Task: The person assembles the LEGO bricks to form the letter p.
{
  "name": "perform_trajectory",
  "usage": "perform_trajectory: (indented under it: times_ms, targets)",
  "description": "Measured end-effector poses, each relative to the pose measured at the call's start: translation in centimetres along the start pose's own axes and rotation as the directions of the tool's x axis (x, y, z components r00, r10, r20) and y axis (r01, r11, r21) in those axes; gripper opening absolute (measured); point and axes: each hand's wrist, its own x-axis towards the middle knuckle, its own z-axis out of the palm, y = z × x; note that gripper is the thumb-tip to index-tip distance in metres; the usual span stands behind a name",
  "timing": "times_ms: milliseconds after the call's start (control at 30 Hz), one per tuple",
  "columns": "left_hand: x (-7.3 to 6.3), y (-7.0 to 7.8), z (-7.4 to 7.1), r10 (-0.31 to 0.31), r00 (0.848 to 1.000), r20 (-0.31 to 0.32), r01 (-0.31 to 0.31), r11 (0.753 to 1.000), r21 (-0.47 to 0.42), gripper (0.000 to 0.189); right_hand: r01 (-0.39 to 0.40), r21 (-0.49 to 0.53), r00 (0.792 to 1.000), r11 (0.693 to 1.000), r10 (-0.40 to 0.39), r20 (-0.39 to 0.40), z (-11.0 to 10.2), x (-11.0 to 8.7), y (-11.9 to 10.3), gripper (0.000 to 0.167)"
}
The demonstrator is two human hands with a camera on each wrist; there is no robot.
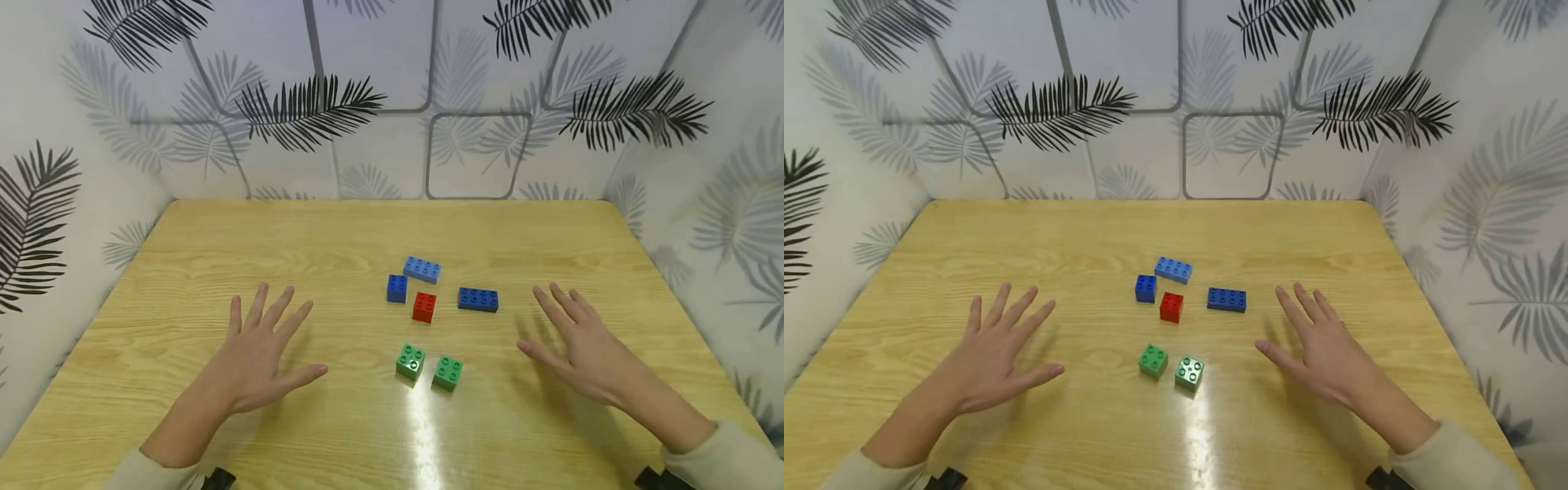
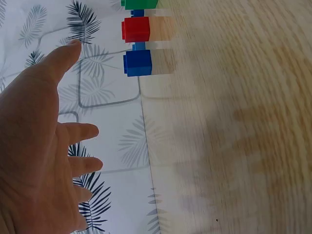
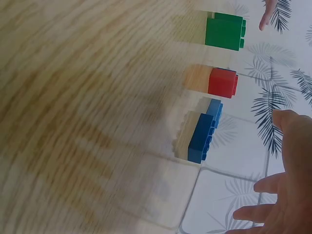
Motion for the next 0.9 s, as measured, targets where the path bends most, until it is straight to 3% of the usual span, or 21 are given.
perform_trajectory:
  times_ms: [167, 467, 900]
  targets:
    - [0.2, 0.2, 0.2, 0.033, 0.999, 0.006, -0.033, 0.998, -0.052, 0.092, 0.004, 0.018, 0.999, 1.000, -0.003, -0.040, 0.2, -0.3, -0.1, 0.088]
    - [0.5, 0.4, 0.7, 0.055, 0.998, -0.015, -0.056, 0.996, -0.063, 0.094, 0.053, 0.033, 0.992, 0.998, -0.049, -0.112, 0.5, -0.3, -0.4, 0.084]
    - [0.6, 0.7, 1.1, 0.069, 0.998, -0.008, -0.069, 0.993, -0.100, 0.093, 0.098, 0.107, 0.987, 0.989, -0.083, -0.134, 1.2, -0.2, -1.2, 0.080]
